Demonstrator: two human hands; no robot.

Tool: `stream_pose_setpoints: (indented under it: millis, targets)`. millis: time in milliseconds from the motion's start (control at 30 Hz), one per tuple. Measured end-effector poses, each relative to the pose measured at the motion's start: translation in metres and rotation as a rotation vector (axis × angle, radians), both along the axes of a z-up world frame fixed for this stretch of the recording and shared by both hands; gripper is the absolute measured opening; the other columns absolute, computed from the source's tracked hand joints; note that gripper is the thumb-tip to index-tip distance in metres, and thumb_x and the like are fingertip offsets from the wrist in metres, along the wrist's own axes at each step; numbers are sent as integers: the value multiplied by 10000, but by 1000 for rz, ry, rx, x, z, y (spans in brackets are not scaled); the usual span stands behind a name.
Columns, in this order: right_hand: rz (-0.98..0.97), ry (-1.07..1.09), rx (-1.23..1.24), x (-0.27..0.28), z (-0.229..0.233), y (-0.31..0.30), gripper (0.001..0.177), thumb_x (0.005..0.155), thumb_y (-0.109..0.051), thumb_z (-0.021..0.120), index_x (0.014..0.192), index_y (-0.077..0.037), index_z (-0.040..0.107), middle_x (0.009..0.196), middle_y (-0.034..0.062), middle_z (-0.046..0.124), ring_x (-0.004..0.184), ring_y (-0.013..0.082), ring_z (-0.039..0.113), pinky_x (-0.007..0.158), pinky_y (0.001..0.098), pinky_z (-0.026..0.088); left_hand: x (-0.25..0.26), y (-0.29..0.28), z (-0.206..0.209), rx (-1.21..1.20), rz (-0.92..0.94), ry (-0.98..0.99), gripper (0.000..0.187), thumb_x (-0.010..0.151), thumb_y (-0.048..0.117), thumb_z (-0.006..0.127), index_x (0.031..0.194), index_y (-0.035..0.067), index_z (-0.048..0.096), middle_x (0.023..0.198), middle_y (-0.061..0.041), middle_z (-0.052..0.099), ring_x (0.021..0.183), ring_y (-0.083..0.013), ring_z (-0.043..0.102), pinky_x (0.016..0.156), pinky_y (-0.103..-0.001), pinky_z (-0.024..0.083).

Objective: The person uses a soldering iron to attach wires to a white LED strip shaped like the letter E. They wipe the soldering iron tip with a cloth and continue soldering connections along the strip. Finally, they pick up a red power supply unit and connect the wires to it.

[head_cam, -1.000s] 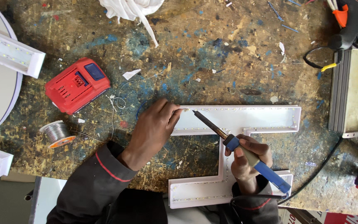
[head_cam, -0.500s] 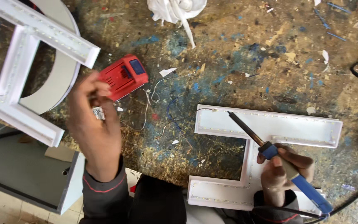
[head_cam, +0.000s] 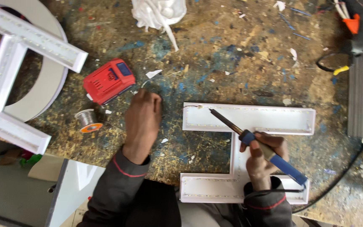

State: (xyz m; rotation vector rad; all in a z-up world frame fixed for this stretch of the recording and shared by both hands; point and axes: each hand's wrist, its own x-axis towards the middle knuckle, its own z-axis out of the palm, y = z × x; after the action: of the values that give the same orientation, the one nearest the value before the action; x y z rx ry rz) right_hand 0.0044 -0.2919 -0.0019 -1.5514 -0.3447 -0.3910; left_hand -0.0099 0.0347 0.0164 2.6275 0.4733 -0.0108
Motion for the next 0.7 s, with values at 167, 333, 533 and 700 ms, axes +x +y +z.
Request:
stream_pose_setpoints:
  millis: [167, 333, 533, 700]
  targets:
    - [108, -100, 88, 9, -27, -10, 237, 1059, -76, 736, 1011, 108, 594, 654, 198, 648, 451, 247, 689, 452, 322, 559, 3, 17, 39, -222, 50, -305, 96, 1177, 27, 521, 1246, 47, 584, 1147, -166, 694, 1058, -435, 764, 882, -586, 623]
    - [142, -70, 53, 3, -22, -7, 211, 1067, -64, 713, 1016, 109, 604, 664, 182, 664, 465, 231, 699, 455, 322, 563, -22, -2, 93, -148, 52, -656, 154, 1250, 158, 558, 1277, 76, 685, 933, -9, 741, 908, -282, 754, 932, -430, 606]
    - [18, 179, -51, -5, 0, 5, 287, 1083, -299, 716, 1054, -60, 560, 724, 107, 593, 543, 244, 691, 531, 351, 503, -35, -73, 59, -357, -237, -221, 154, 1165, 126, 624, 1222, -14, 654, 1100, -168, 735, 906, -274, 743, 788, -396, 636]
    - [56, 214, -72, -4, 9, 7, 293, 1088, -311, 686, 1043, -105, 482, 706, 144, 606, 532, 246, 695, 511, 341, 500, -17, -88, 10, -66, -175, -334, 100, 1159, 145, 727, 1152, 57, 681, 1034, -90, 582, 944, -279, 557, 834, -433, 497]
